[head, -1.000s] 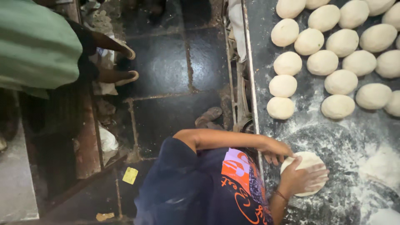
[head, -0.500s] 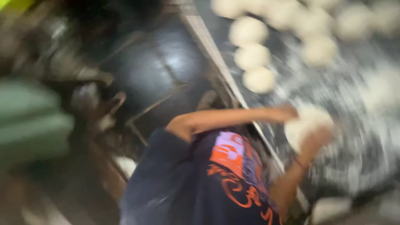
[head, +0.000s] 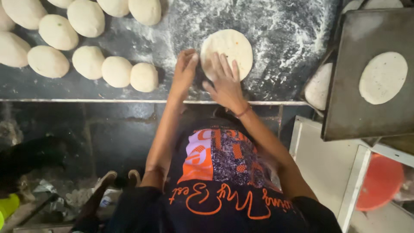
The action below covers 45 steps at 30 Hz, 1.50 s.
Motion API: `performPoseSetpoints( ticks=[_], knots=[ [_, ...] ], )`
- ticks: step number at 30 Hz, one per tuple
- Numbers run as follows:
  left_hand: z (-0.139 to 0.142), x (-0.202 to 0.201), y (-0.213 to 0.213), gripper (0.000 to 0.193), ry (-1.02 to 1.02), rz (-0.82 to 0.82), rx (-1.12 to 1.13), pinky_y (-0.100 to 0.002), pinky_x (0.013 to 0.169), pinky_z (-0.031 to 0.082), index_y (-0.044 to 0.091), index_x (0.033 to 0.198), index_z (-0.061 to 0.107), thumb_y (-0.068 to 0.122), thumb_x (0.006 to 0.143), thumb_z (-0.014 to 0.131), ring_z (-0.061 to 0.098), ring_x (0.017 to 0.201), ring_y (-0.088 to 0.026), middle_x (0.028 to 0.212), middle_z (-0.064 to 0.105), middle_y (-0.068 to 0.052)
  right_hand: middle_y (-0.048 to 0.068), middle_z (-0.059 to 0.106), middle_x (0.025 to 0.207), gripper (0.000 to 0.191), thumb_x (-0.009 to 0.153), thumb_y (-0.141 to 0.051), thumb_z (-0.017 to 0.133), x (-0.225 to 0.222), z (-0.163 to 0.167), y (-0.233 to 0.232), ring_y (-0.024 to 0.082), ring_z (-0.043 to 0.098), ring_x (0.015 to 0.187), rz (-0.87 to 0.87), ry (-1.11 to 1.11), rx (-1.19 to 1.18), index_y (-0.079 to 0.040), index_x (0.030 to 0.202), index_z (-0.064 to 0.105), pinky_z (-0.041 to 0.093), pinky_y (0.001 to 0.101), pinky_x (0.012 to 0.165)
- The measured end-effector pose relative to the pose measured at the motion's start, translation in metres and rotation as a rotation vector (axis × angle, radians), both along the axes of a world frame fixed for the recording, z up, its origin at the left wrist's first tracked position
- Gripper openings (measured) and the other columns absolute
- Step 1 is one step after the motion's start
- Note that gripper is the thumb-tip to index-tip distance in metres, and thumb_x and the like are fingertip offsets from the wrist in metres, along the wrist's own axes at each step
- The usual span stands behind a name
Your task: The person shapes portions of dough by hand on a floured surface and places the flattened dough onto a metal tray.
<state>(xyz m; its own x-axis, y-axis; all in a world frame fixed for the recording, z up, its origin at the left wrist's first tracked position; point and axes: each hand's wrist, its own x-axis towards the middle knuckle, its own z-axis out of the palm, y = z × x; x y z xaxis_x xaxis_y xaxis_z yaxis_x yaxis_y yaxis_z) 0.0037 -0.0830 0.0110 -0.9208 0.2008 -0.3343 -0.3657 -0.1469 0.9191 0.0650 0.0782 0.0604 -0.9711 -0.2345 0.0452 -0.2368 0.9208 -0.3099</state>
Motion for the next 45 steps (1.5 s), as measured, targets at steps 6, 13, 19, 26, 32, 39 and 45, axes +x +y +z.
performPoseSetpoints(
  ticks=[6, 13, 19, 26, 32, 39, 45],
  knots=[
    [-0.002, -0.007, 0.022, 0.041, -0.134, 0.054, -0.204, -0.035, 0.072, 0.054, 0.007, 0.127, 0.057, 0.031, 0.094, 0.063, 0.071, 0.083, -0.017, 0.106, 0.073, -0.014, 0.017, 0.041, 0.166, 0.055, 0.112, -0.032, 0.045, -0.003, 0.012, 0.084, 0.032, 0.033, 0.156, -0.047, -0.259, -1.110, 0.003, 0.155, 0.044, 0.022, 0.0455, 0.129],
    [-0.039, -0.010, 0.056, 0.036, 0.217, -0.115, -0.817, -0.039, 0.091, 0.054, -0.003, 0.115, 0.068, 0.019, 0.088, 0.077, 0.068, 0.104, -0.031, 0.114, 0.072, -0.025, 0.022, 0.062, 0.140, 0.059, 0.107, -0.043, 0.049, 0.074, 0.007, 0.185, 0.031, 0.062, 0.129, -0.542, -0.215, -1.654, 0.003, 0.144, 0.050, 0.049, 0.0430, 0.110],
    [-0.005, 0.000, 0.106, 0.056, 0.284, 0.127, -0.246, -0.037, 0.099, 0.053, -0.008, 0.140, 0.046, 0.005, 0.091, 0.069, 0.061, 0.124, -0.028, 0.139, 0.056, -0.027, 0.024, 0.064, 0.137, 0.057, 0.109, -0.043, 0.054, 0.127, 0.020, 0.200, 0.033, 0.063, 0.129, -0.508, -0.096, -1.657, 0.006, 0.139, 0.054, 0.048, 0.0457, 0.114],
    [0.130, 0.051, 0.213, 0.043, 0.688, -0.252, -0.629, -0.036, 0.075, 0.063, -0.002, 0.135, 0.062, 0.010, 0.095, 0.072, 0.080, 0.096, -0.027, 0.106, 0.077, -0.024, 0.012, 0.031, 0.167, 0.064, 0.108, -0.043, 0.052, 0.103, 0.016, 0.223, 0.028, 0.041, 0.150, -0.382, -0.056, -1.613, -0.014, 0.160, 0.030, 0.043, 0.0443, 0.117],
    [0.211, 0.137, 0.300, 0.042, 0.698, -1.015, -0.549, -0.047, 0.077, 0.059, 0.005, 0.128, 0.064, 0.035, 0.100, 0.072, 0.074, 0.087, -0.038, 0.093, 0.075, -0.021, 0.015, 0.038, 0.162, 0.074, 0.106, -0.059, 0.043, 0.102, 0.006, 0.232, 0.032, 0.046, 0.145, -0.607, 0.170, -2.086, -0.014, 0.163, 0.030, 0.044, 0.0508, 0.116],
    [0.203, 0.134, 0.281, 0.045, 0.405, -1.007, -0.232, -0.036, 0.083, 0.061, 0.009, 0.137, 0.062, 0.028, 0.096, 0.068, 0.078, 0.099, -0.024, 0.116, 0.078, -0.014, 0.012, 0.044, 0.163, 0.078, 0.101, -0.064, 0.034, 0.170, 0.016, 0.370, 0.033, 0.048, 0.149, -0.572, 0.538, -2.224, -0.013, 0.161, 0.037, 0.046, 0.0521, 0.125],
    [0.139, 0.134, 0.247, 0.045, 0.026, -0.780, -0.081, -0.035, 0.104, 0.051, -0.002, 0.139, 0.058, 0.026, 0.104, 0.057, 0.068, 0.119, -0.024, 0.125, 0.074, -0.016, 0.001, 0.054, 0.154, 0.063, 0.112, -0.054, 0.043, 0.132, 0.026, 0.581, 0.019, 0.055, 0.142, -0.224, 0.680, -1.961, -0.015, 0.161, 0.043, 0.047, 0.0363, 0.115]
  ],
)
